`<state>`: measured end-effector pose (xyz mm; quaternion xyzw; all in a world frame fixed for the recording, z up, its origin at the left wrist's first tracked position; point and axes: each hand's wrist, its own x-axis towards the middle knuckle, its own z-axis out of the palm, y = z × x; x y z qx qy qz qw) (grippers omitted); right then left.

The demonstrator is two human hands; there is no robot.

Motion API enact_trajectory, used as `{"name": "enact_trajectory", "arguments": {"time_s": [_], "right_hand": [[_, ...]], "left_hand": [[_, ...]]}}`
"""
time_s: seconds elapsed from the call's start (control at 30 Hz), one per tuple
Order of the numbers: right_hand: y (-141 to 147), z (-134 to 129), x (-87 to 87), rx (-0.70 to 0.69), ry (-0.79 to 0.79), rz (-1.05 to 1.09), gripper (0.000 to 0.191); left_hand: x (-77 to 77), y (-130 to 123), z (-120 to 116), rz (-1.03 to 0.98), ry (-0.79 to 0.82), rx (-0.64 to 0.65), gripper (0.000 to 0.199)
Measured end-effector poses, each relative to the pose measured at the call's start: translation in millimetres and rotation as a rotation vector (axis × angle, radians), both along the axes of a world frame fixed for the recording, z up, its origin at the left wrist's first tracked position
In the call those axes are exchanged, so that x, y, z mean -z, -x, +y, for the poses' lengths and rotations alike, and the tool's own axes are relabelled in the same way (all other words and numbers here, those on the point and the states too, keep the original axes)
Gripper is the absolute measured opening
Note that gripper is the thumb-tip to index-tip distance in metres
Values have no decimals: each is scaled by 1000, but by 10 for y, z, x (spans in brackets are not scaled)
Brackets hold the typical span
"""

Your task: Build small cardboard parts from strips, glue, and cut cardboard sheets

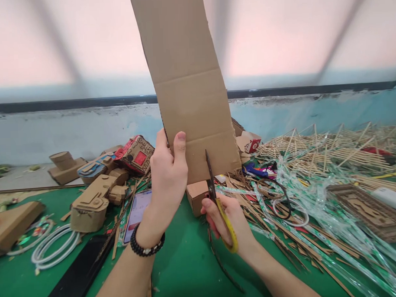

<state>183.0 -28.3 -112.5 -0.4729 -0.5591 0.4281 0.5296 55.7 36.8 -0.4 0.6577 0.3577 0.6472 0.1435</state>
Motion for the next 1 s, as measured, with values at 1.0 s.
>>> {"name": "enact_trajectory", "arguments": {"time_s": [1.0], "right_hand": [[7, -22, -3, 12, -72, 56, 60]], "left_hand": [[20, -59, -101, -3, 89, 72, 37]]}}
